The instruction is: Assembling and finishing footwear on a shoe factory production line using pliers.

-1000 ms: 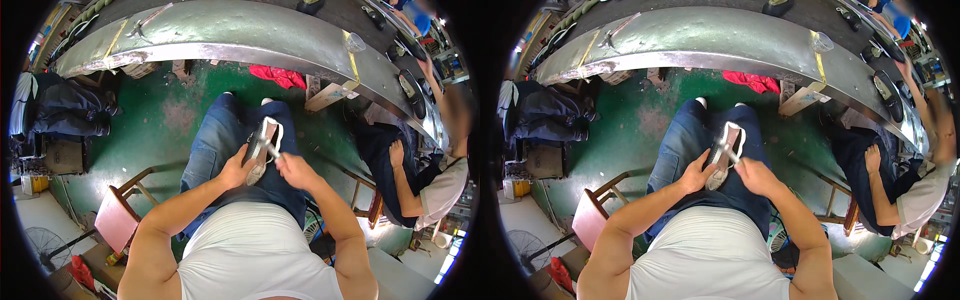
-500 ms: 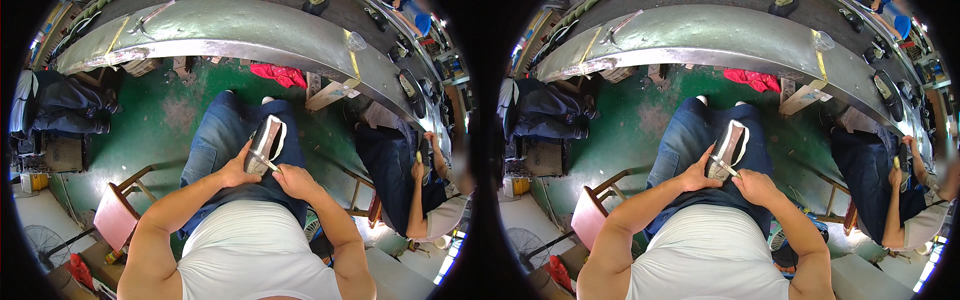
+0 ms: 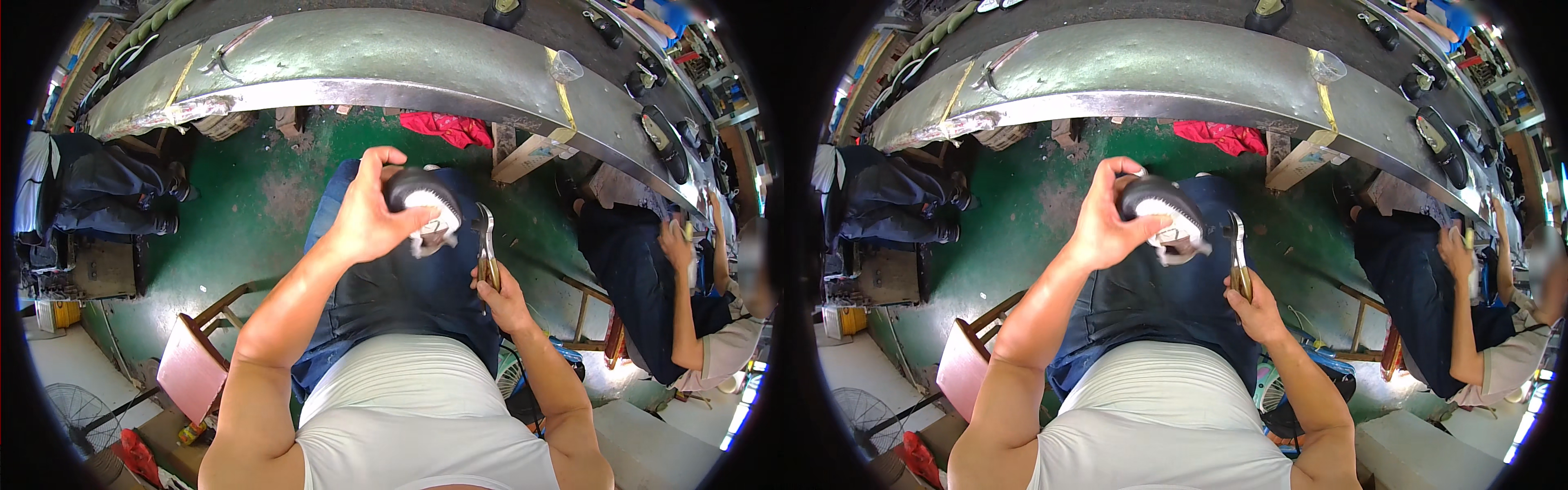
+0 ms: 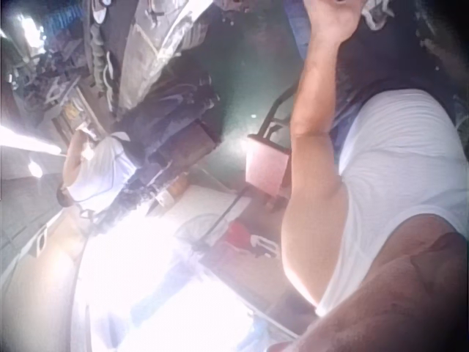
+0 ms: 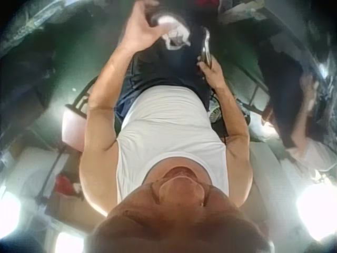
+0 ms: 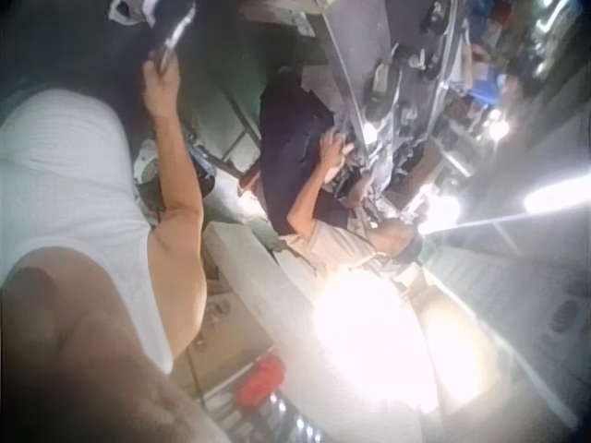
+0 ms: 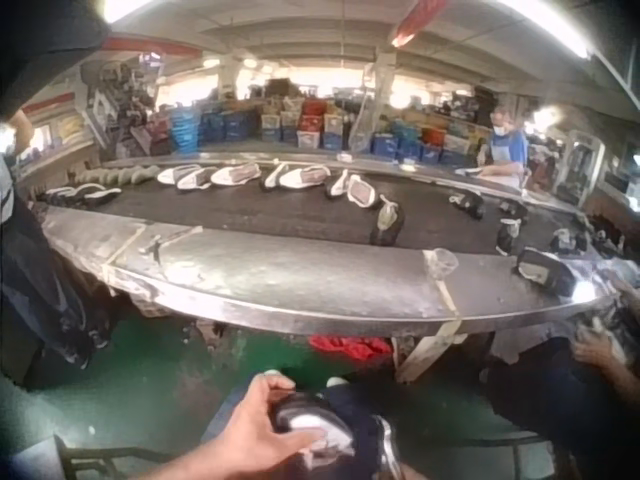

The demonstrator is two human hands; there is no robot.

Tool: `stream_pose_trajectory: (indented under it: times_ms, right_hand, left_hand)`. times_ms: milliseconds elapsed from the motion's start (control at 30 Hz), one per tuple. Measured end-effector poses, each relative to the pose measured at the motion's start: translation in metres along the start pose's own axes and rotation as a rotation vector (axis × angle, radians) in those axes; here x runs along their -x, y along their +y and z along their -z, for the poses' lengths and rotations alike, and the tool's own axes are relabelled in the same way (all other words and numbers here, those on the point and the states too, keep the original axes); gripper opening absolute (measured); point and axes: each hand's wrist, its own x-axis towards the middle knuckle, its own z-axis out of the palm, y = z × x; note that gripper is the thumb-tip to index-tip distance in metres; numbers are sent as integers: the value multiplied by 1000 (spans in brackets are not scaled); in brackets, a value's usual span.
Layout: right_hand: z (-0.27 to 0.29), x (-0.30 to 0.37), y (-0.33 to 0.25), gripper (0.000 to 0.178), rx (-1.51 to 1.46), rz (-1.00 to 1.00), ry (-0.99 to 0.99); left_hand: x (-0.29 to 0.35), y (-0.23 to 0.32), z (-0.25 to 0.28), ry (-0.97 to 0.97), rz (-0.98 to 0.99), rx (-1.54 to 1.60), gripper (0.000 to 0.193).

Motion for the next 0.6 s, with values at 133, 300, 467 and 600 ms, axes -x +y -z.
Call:
stream_pose_trajectory:
  times_ms: [133,300,467,600]
  right_hand:
    - [0,5,-9,31,30,-71,14]
    - [-6,10,-30,23,321,-51,22]
    - [0,6,-32,26,464,-6,-82]
    - [0,-2,-40,20,536,31,-181]
  left_hand:
    - [-38,-34,-20,-53,163,328,39]
    - [-29,-120,-48,-179,617,-23,77]
    - [35,-117,-33,-248,31,-575,71]
    - [40,-85,-39,-270,75,-778,32]
